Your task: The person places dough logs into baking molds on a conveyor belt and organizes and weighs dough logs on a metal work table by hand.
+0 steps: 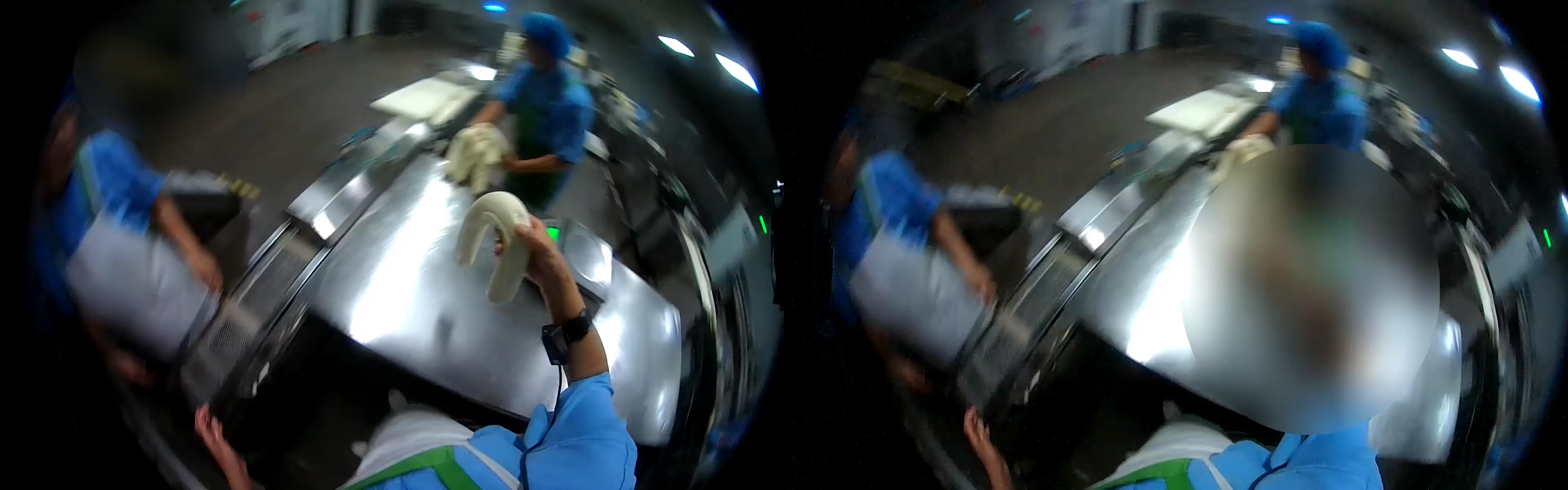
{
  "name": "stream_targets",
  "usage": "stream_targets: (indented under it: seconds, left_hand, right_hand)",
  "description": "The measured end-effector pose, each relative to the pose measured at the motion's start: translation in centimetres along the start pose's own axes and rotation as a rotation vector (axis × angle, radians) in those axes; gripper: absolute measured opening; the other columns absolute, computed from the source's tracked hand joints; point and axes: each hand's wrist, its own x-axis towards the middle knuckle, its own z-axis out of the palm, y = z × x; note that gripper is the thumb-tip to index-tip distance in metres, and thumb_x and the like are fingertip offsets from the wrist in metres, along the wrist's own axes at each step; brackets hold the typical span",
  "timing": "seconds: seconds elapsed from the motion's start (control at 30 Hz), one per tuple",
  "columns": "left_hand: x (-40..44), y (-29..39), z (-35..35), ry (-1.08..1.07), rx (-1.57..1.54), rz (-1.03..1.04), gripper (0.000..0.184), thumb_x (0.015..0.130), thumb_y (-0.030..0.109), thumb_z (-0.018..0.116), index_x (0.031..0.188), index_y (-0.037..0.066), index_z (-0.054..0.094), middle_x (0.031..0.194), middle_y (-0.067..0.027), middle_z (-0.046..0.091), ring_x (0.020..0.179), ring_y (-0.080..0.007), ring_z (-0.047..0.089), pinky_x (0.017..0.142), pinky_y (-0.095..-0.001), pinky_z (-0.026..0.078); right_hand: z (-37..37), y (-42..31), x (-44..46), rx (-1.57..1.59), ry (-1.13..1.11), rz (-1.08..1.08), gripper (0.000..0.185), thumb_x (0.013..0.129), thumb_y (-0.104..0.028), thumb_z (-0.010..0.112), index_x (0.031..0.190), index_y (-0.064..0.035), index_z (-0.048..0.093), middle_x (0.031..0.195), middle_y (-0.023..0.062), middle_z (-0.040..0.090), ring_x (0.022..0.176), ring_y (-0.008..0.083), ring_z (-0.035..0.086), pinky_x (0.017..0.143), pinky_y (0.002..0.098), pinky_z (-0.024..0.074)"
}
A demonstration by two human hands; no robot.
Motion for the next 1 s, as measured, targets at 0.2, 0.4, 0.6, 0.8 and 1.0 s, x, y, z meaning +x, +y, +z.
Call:
stream_targets:
  seconds: [0.2,0.4,0.6,0.8,1.0]
  left_hand:
    - [-8.5,-3.2,-11.1,0.107,0.122,0.057,0.026,0.073,0.011,0.047,0.099,0.01,0.049,0.11,-0.0087,0.038,0.105,-0.0225,0.033,0.087,-0.031,0.028]
    - [-15.9,-8.7,-16.5,0.315,0.047,-0.091,0.019,0.079,0.01,0.043,0.098,0.01,0.046,0.108,-0.006,0.032,0.108,-0.0202,0.029,0.086,-0.0323,0.03]
    - [-19.5,-12.1,-18.0,0.602,0.171,-0.291,0.019,0.079,0.01,0.043,0.097,0.01,0.046,0.106,-0.0064,0.032,0.106,-0.0205,0.031,0.08,-0.032,0.034]
    - [-23.9,-12.4,-21.0,0.985,0.36,-0.415,0.024,0.072,0.01,0.049,0.096,0.012,0.049,0.106,-0.0113,0.038,0.102,-0.0262,0.033,0.083,-0.0338,0.026]
    - [-30.2,-15.0,-24.3,1.447,0.197,-0.364,0.024,0.071,0.011,0.049,0.095,0.008,0.051,0.103,-0.0113,0.041,0.098,-0.0247,0.037,0.081,-0.0333,0.029]
  right_hand:
    - [13.3,2.6,-1.5,-0.12,-0.195,0.105,0.037,0.076,-0.032,0.047,0.096,-0.0012,0.045,0.081,0.005,0.048,0.069,0.012,0.047,0.058,0.0248,0.0415]
    - [27.0,6.0,1.2,0.076,-0.863,0.283,0.035,0.074,-0.022,0.053,0.098,0.0005,0.04,0.081,0.0101,0.05,0.065,0.0131,0.052,0.052,0.0231,0.0448]
    - [46.1,10.1,-2.2,0.111,-1.373,0.4,0.03,0.077,-0.017,0.049,0.098,0.0027,0.039,0.073,0.0125,0.052,0.056,0.0122,0.054,0.048,0.0199,0.0484]
    - [61.9,10.1,-11.4,0.173,-1.74,0.572,0.034,0.075,-0.02,0.05,0.1,0.0026,0.041,0.08,0.0125,0.053,0.06,0.0155,0.054,0.051,0.0229,0.0474]
    - [69.9,5.6,-26.9,0.587,-2.128,0.729,0.038,0.079,-0.021,0.043,0.105,0.006,0.037,0.086,0.0159,0.052,0.064,0.0146,0.051,0.056,0.0233,0.0456]
